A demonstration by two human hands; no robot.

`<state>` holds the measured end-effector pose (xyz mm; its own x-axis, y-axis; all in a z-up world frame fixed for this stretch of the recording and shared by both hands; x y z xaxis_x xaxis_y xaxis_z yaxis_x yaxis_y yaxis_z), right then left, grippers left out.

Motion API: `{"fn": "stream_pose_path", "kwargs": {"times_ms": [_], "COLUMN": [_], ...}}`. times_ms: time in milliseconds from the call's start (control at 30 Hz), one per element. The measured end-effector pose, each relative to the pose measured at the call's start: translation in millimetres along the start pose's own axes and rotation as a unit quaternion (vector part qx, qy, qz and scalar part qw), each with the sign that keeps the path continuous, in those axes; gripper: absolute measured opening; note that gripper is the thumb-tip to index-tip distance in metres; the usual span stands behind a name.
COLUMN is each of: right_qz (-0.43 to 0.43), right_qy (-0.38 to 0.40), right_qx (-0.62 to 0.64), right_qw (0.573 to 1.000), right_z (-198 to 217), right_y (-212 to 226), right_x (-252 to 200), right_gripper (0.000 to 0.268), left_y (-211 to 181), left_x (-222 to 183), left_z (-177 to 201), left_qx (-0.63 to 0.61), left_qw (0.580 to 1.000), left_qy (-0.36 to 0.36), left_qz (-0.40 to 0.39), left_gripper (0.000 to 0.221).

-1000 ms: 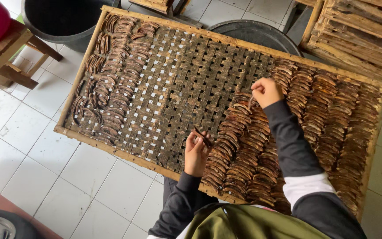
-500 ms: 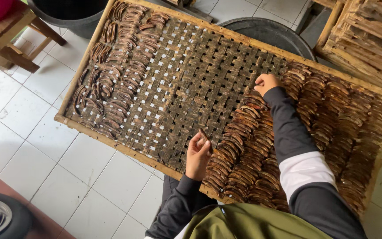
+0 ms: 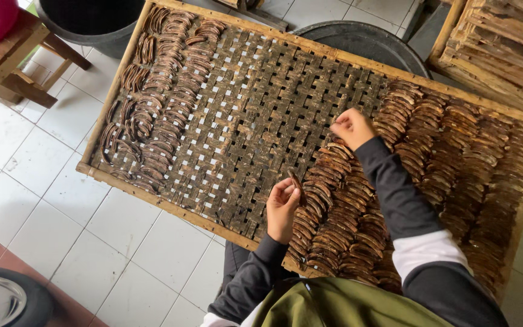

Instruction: The person sorts small dried fish pieces on a large woven tray by hand, picking up individual pieces from a pile and arranging them into neat rows on the tray.

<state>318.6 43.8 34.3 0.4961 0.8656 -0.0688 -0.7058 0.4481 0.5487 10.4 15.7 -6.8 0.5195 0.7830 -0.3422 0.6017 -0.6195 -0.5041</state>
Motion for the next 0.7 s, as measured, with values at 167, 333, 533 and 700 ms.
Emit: {"fn": "stream_pose_path", "kwargs": {"times_ms": [167, 333, 533, 700], "right_qz": [0.072, 0.072, -0.061, -0.019], "right_qy": [0.316, 0.306, 0.055, -0.026], "right_qx": [0.068, 0.25, 0.119, -0.162], "right_qw": [0.943, 0.916, 0.989, 0.986], "right_z": [-24, -41, -5, 3], "right_y": [80, 60, 0, -57], "right_x": [-96, -99, 4, 51], "right_gripper": [0.062, 0.033, 0.03, 0.03], "left_y": [13, 24, 14, 4], "left_x": [12, 16, 17, 11], "left_z": [2, 18, 28, 26], "left_qx": [-0.011, -0.011, -0.069, -0.067], "left_qw": [0.999, 0.999, 0.993, 0.994], "left_qy": [0.006, -0.031, -0.057, -0.067], "left_qz": [-0.033, -0.007, -0.075, -0.052], "left_gripper": [0.034, 0.031, 0.029, 0.031]}}
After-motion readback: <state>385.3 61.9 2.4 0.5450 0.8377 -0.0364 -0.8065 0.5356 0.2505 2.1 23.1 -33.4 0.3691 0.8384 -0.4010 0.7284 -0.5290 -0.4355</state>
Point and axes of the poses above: each hand's wrist, its own x-axis towards the middle knuckle, its own z-axis out of the back of the hand, y = z × x, the point moved 2 cm from there along x, towards the middle knuckle, and after that the axes turned 14 degrees about -x, right-handed, at the moved point
